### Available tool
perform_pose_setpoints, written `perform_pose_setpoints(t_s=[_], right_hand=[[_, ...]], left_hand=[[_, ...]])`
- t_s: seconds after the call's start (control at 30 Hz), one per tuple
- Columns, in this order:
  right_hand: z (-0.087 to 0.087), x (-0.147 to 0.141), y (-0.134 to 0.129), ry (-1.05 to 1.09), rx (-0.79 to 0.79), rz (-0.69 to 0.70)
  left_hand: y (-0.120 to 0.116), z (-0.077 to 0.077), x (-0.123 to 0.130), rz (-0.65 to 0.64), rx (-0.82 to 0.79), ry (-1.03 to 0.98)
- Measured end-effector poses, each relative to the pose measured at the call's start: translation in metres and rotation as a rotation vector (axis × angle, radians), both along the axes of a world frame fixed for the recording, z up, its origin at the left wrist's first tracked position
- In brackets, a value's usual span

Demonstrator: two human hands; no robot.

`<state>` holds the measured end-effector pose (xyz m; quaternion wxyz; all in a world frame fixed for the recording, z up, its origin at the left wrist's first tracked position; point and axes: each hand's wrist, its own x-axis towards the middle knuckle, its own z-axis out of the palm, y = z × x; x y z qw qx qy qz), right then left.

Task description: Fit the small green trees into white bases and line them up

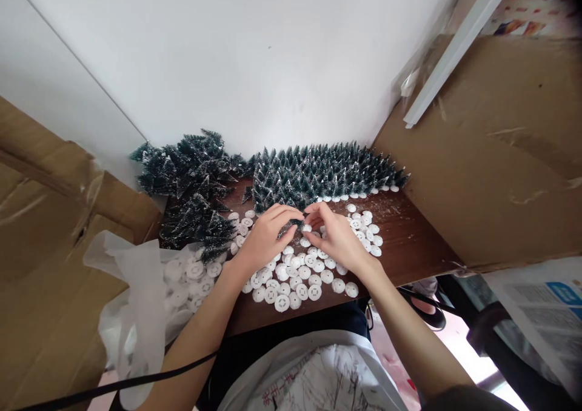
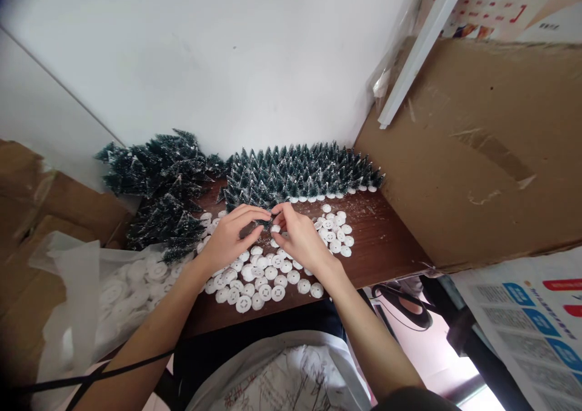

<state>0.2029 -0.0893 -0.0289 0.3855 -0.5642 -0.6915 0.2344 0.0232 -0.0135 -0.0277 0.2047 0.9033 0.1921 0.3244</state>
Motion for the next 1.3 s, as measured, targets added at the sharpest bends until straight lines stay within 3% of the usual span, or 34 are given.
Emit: perform_pose_setpoints(t_s=[0.6, 1.3], right_hand=[[0.0009, -0.0004, -0.001, 0.019, -0.011, 0.01], [-0.0042, -0.0042, -0.0019, 0.027, -0.025, -0.012]], left_hand=[[-0.0003, 0.0001, -0.0002, -0.026, -0.013, 0.0], [-0.0037, -0.0001, -0.0003, 0.049, -0.054, 0.036]])
